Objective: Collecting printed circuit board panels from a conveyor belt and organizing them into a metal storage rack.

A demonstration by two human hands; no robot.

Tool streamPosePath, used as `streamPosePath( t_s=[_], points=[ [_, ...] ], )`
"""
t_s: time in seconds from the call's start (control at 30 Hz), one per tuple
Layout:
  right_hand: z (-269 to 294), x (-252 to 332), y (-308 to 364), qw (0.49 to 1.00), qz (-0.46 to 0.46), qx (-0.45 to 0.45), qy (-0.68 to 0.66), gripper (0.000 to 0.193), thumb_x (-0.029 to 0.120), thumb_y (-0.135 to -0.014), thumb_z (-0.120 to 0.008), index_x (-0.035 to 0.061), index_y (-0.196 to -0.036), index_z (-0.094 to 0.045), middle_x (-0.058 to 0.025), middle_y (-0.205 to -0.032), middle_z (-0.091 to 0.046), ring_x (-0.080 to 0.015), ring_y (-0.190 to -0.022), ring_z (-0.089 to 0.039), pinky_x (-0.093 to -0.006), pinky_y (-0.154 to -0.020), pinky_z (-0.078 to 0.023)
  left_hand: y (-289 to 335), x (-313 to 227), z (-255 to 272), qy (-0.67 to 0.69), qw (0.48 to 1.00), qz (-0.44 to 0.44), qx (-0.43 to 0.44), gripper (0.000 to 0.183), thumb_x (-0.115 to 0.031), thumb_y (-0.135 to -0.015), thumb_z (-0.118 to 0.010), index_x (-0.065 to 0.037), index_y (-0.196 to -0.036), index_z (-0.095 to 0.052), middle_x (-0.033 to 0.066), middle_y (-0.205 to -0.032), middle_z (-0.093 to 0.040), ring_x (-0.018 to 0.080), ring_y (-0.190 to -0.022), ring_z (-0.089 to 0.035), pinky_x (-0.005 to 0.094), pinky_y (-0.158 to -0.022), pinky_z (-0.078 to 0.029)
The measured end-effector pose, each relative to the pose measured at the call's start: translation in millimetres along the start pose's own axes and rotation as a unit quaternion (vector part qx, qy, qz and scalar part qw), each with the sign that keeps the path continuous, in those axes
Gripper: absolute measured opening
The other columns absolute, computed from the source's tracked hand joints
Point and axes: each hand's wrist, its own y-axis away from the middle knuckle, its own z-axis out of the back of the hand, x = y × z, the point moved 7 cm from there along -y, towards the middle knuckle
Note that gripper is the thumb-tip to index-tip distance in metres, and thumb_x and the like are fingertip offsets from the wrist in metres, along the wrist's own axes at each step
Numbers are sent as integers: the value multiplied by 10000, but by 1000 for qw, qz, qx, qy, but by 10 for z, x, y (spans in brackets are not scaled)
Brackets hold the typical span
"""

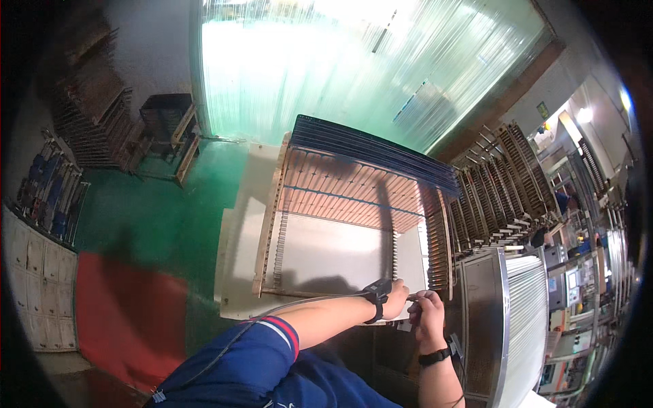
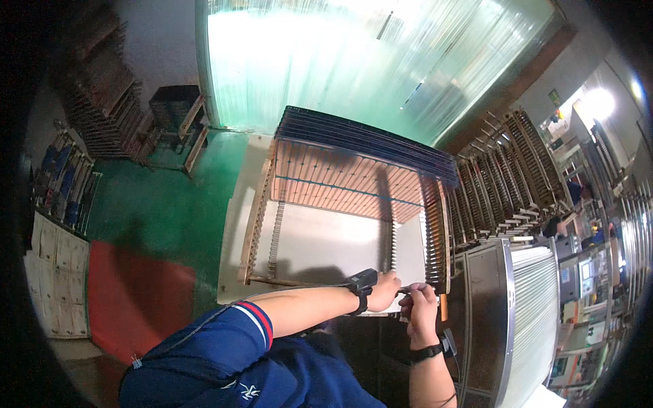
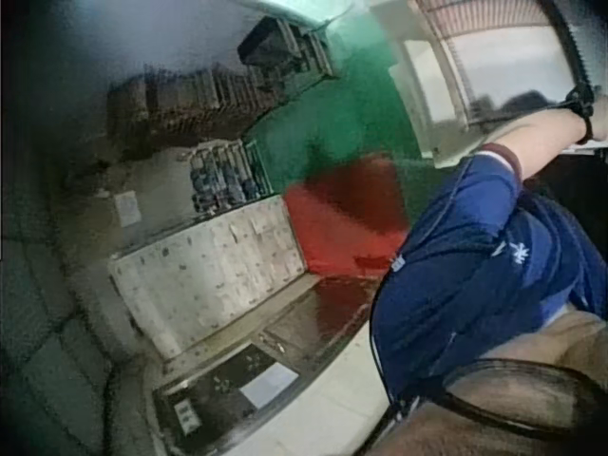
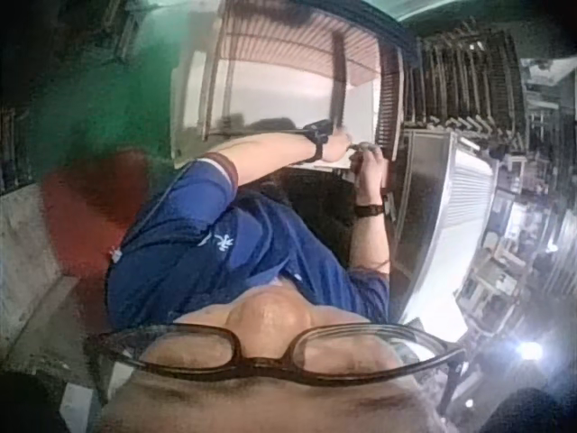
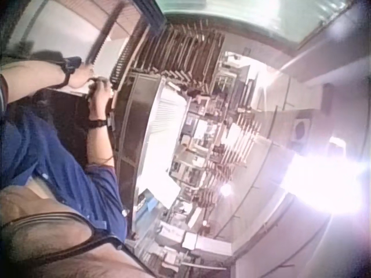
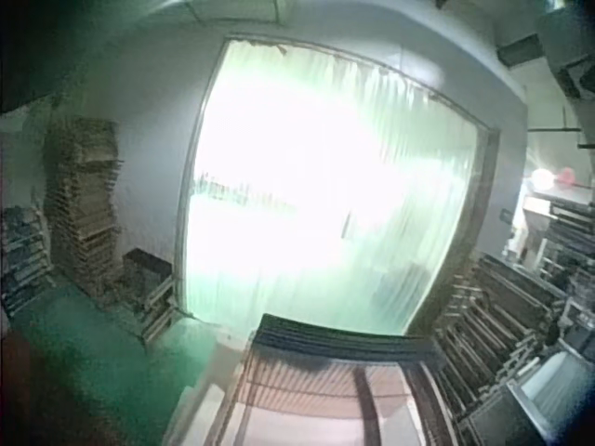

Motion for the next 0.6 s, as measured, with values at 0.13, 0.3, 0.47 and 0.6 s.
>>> streamPosePath(
  t_s=[0.13, 0.3, 0.47, 0.6],
  points=[
    [4, 145, 121, 987, 21, 49, 148, 140, 175, -941, -653, 61, -1015, -622, -80, -791, -657, -181, -647, -633, -308, -573, -513, 12, 20, 4, 10, 1000, 2, 8, 182, -129, -877, -575, -2, -916, -700, 252, -1005, -655, 415, -881, -681, 519, -762, -544],
    [-236, 639, 483, 660, 413, 33, 627, 229, 257, -860, -727, 46, -933, -675, -132, -995, -650, -337, -934, -624, -438, -773, -522, -47, 80, -116, -21, 999, 19, 45, 221, -149, -881, -590, -2, -985, -716, 254, -1071, -647, 411, -954, -670, 491, -839, -542],
    [-234, 511, 389, 599, 443, 33, 667, 233, 271, -837, -740, 54, -866, -660, -123, -906, -633, -331, -864, -619, -447, -747, -512, -75, 76, -116, 36, 996, 29, 77, 190, -96, -833, -611, 1, -976, -690, 250, -1099, -615, 413, -1064, -607, 481, -926, -496],
    [-174, 378, 280, 626, 422, 10, 656, 243, 280, -856, -720, 49, -833, -648, -137, -895, -650, -350, -866, -629, -451, -760, -515, 260, 0, 604, 75, 994, -81, 17, 265, -172, -800, -669, -81, -1048, -654, 164, -1076, -596, 366, -1054, -585, 493, -903, -481]
  ],
)
